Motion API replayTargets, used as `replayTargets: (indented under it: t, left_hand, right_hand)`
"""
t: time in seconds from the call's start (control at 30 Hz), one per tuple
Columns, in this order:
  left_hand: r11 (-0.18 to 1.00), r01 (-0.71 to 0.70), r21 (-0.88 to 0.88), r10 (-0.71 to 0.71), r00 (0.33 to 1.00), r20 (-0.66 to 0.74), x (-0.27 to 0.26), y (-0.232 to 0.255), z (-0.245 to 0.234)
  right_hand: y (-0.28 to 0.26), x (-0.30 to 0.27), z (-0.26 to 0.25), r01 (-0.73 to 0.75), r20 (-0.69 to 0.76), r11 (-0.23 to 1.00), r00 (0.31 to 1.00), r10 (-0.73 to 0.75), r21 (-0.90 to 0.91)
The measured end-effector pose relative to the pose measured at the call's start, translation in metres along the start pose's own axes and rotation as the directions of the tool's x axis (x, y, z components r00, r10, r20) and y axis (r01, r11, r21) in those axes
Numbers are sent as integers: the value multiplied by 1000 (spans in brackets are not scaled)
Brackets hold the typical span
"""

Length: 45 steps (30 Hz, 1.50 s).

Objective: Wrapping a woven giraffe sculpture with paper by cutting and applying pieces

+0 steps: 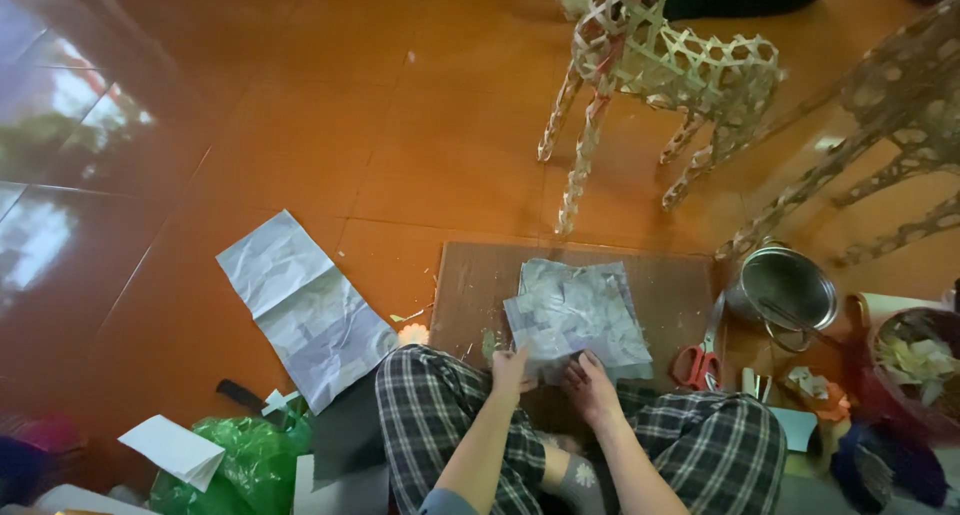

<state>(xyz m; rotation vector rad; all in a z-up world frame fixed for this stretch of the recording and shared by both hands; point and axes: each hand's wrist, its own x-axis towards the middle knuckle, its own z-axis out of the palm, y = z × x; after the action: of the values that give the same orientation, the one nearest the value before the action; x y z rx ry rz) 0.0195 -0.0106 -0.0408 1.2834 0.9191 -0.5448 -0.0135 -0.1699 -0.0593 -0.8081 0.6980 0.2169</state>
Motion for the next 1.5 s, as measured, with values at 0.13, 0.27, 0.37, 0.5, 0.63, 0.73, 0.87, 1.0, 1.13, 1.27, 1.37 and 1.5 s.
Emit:
replayTargets:
  t: [0.13, 0.27, 0.37, 0.5, 0.63, 0.73, 0.87, 1.0, 1.13, 1.27, 1.37, 1.5]
  left_hand:
    - [995, -92, 22, 93, 994, -48, 27, -16, 5]
    - [970, -227, 87, 228, 974, -4, 22, -16, 6]
    - [990, -129, -48, 132, 989, 68, -13, 7, 6]
    - [994, -79, -81, 86, 991, 100, -50, 19, 0]
    - [975, -208, -82, 219, 964, 151, -82, 21, -11]
    - [984, -176, -21, 177, 971, 159, -101, 18, -20]
    - [996, -90, -22, 92, 992, 90, -108, 14, -23]
    - [852, -472, -225, 496, 866, 64, -23, -16, -35]
    - [744, -665, 66, 660, 746, 83, -20, 57, -21]
    - [595, -801, 64, 777, 594, 210, 31, 122, 35]
    - [243, -894, 376, 891, 358, 277, 9, 179, 77]
    - [300, -777, 554, 694, 576, 432, 86, 164, 110]
  right_hand:
    - [-6, -11, 16, 25, 54, 999, 998, -23, -34]
    - [-15, -29, 29, 2, 149, 999, 989, 3, -33]
    - [-19, -38, 33, -112, 58, 991, 992, 108, 77]
    - [-19, -15, 24, 22, 109, 976, 993, -47, 216]
    - [-21, 21, 8, -40, 198, 893, 979, -55, 448]
    - [-34, 27, 13, -107, 134, 913, 989, 58, 395]
    - [-73, 37, 16, -228, 381, 903, 921, 78, 366]
    - [-133, 21, -6, -15, 341, 917, 931, -133, 398]
    - [-156, 13, -71, 694, 124, 695, 719, -684, -188]
    - [-157, 20, -98, 602, -102, 797, 791, -603, -50]
    - [-149, 73, -138, 437, -139, 790, 833, -536, -430]
    - [-190, 20, -47, 252, -21, 927, 966, -257, 277]
